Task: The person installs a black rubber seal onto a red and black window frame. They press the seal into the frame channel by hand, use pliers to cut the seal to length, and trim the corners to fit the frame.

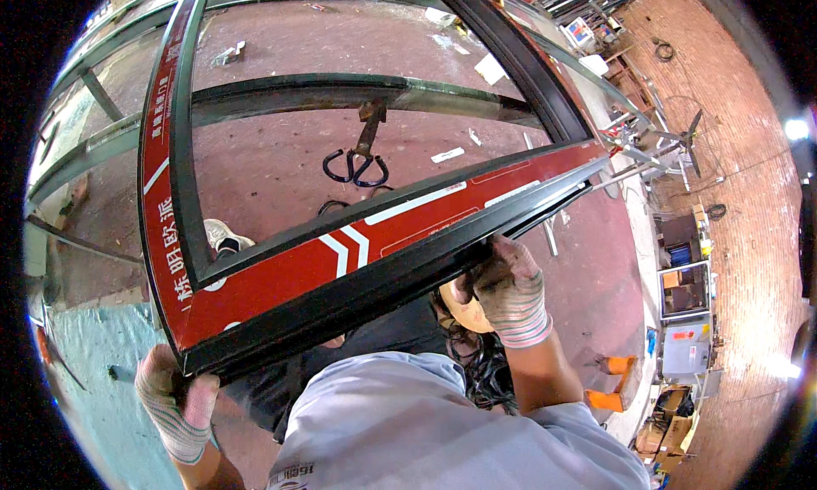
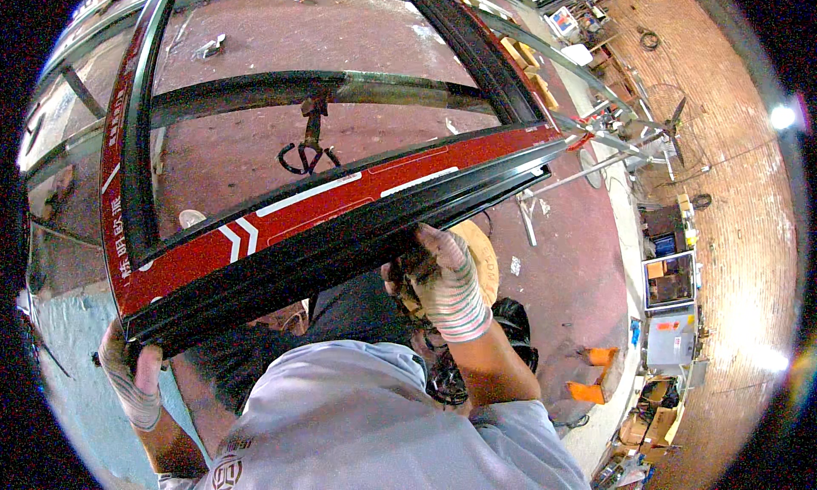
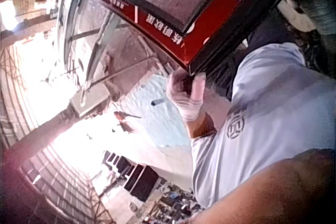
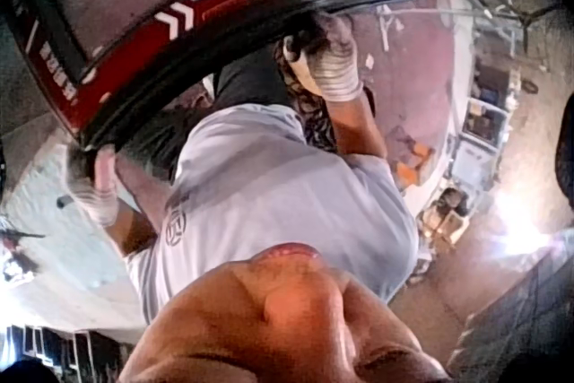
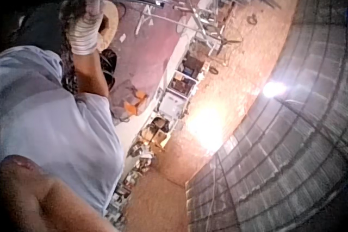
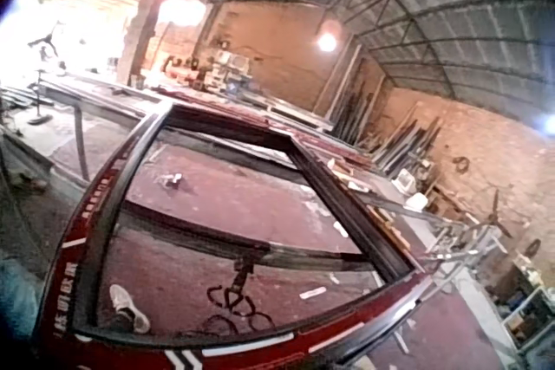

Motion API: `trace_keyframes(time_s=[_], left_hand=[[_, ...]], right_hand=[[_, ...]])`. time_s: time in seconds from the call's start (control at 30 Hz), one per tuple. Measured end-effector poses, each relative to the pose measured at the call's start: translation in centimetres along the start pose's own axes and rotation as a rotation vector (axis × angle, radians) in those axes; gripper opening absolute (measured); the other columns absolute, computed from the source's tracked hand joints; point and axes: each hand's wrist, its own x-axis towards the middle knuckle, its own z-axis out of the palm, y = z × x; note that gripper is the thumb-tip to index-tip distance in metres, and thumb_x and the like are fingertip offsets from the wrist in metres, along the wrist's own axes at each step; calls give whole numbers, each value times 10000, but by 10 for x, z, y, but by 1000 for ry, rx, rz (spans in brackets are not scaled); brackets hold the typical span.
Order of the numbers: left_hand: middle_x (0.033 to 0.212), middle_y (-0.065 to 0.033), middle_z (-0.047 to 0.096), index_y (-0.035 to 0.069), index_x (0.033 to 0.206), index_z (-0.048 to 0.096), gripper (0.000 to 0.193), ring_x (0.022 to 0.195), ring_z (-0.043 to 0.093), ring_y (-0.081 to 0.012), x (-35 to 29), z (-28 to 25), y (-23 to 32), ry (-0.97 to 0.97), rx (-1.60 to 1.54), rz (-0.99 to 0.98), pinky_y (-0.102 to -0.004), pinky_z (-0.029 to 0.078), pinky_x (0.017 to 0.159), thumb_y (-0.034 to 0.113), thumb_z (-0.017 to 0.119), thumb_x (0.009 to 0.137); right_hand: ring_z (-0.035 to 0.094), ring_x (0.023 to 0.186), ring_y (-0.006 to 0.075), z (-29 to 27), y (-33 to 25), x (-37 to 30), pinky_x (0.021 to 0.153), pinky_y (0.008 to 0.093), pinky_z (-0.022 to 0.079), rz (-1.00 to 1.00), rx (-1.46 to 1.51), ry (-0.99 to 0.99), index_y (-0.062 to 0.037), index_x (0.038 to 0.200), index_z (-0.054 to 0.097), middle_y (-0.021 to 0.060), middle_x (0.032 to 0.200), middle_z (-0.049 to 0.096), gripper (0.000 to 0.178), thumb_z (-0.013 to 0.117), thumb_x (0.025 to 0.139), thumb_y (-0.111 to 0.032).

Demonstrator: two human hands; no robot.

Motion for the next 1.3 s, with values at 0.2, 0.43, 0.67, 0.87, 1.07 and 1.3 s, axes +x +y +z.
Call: trace_keyframes(time_s=[0.2, 0.43, 0.67, 0.87, 1.07, 1.3], left_hand=[[737, -14, 529, 18, 882, 566, 312, 685, 516, -127, 1, -21, -7, -64, 195, -56, -274, 427, 655, 221, 738, 721], [620, -3, 529, 22, 780, 571, 198, 535, 511, -74, 4, -6, 4, -33, 202, -4, -218, 392, 495, 160, 689, 703], [610, -9, 566, 6, 803, 588, 183, 519, 521, -95, 4, -3, 23, -118, 120, -17, -230, 399, 502, 114, 697, 705], [701, -52, 676, 18, 852, 647, 160, 623, 626, -83, 18, -5, 41, -344, 176, 54, -230, 490, 575, 40, 768, 749], [724, -48, 665, 13, 877, 640, 174, 624, 616, -93, 17, -10, 37, -389, 59, 68, -226, 480, 561, 72, 770, 777], [747, -57, 688, 42, 875, 629, 191, 651, 655, -124, 17, -11, 27, -415, 62, 121, -253, 511, 608, 87, 776, 761]], right_hand=[[599, 570, 227, -9, 14, 6, 430, 304, 444, -105, -214, -131, -28, 1012, 636, 121, 896, 688, 413, 609, 812, -387], [612, 570, 273, 18, 13, -6, 481, 349, 467, 50, -43, -176, -29, 1022, 642, 137, 896, 694, 424, 600, 817, -398], [607, 616, 243, 38, 17, -15, 551, 352, 467, 31, -136, -199, -42, 957, 629, 127, 828, 664, 429, 600, 829, -451], [570, 473, 199, 39, 33, -14, 375, 301, 402, -85, -163, -227, -61, 917, 621, 83, 756, 649, 426, 543, 871, -478], [571, 448, 237, 55, 41, -14, 341, 330, 423, -80, -24, -251, -67, 893, 593, 107, 703, 636, 325, 657, 837, -381], [596, 491, 233, 76, 47, -20, 357, 315, 434, -173, -84, -255, -42, 941, 618, 98, 766, 660, 360, 644, 855, -391]])
